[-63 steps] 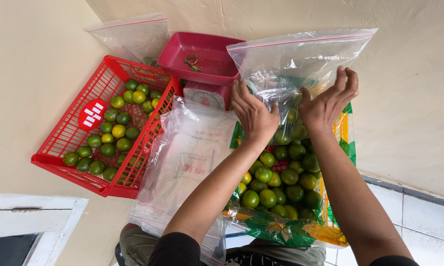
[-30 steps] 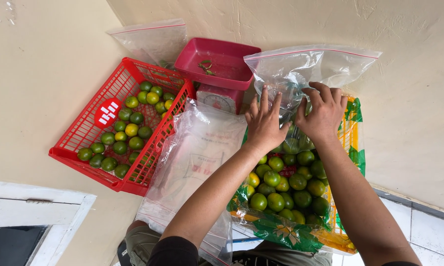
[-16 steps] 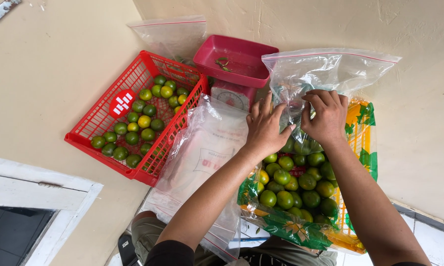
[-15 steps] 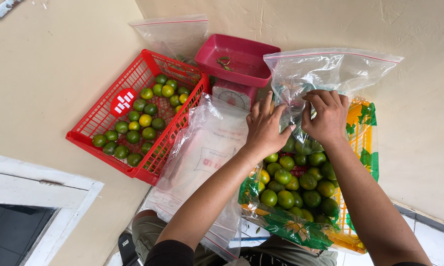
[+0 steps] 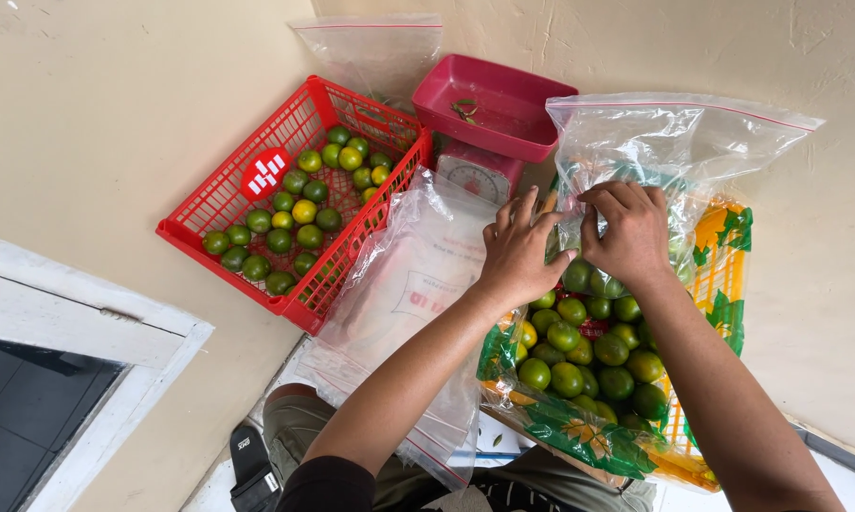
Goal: The person sorts small green citrus fruits from a red basket and a plastic bag into a small pink container and a ziplock bag by hand.
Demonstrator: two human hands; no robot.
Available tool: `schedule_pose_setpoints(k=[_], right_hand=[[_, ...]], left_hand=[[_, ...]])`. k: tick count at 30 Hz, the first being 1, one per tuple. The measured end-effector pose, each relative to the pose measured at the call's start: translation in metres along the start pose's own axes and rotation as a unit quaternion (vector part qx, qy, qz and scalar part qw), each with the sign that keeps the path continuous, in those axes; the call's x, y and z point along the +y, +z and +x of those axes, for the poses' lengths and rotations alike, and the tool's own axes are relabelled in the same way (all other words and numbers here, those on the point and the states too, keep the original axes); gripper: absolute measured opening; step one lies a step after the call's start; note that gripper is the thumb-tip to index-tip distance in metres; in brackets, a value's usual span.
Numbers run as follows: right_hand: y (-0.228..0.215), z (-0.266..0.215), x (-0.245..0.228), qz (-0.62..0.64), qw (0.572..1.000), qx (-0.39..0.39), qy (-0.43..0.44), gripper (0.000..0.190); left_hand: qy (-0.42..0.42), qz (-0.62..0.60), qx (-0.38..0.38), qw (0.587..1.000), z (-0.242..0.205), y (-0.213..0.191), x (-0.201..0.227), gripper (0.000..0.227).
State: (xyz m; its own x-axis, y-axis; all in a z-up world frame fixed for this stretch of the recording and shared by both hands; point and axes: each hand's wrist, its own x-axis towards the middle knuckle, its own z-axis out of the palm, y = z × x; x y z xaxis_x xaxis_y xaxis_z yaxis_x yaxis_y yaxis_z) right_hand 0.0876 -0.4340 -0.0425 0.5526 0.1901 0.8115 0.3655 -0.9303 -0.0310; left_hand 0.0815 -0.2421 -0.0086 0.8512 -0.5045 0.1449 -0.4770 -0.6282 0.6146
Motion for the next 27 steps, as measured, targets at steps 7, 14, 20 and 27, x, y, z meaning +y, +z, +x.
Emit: schedule_pose_setpoints(k=[7,14,20,27], right_hand=[[-0.004,0.016,-0.02,0.013,1.0,-0.009,-0.024,0.016],[0.007,0.046,-0.072,0.082,0.994,-0.051,-0.054,0.011],[0.044,0.08,-0.129,0.169,0.978,-0.062,-0.102,0.008],[0.11,0.12,-0.206,0.293,0.943,-0.134,-0.089,0.011]], left_hand=[[0.002,-0.019,0.006,1.0,-0.013,-0.016,-0.007,0.051],[-0.021,-0.016,0.04,0.999,-0.035,-0.054,-0.043,0.054],[-0.072,0.021,0.158,0.985,-0.075,-0.103,-0.106,0.051],[-0.198,0.034,0.248,0.948,-0.082,-0.165,-0.234,0.038]])
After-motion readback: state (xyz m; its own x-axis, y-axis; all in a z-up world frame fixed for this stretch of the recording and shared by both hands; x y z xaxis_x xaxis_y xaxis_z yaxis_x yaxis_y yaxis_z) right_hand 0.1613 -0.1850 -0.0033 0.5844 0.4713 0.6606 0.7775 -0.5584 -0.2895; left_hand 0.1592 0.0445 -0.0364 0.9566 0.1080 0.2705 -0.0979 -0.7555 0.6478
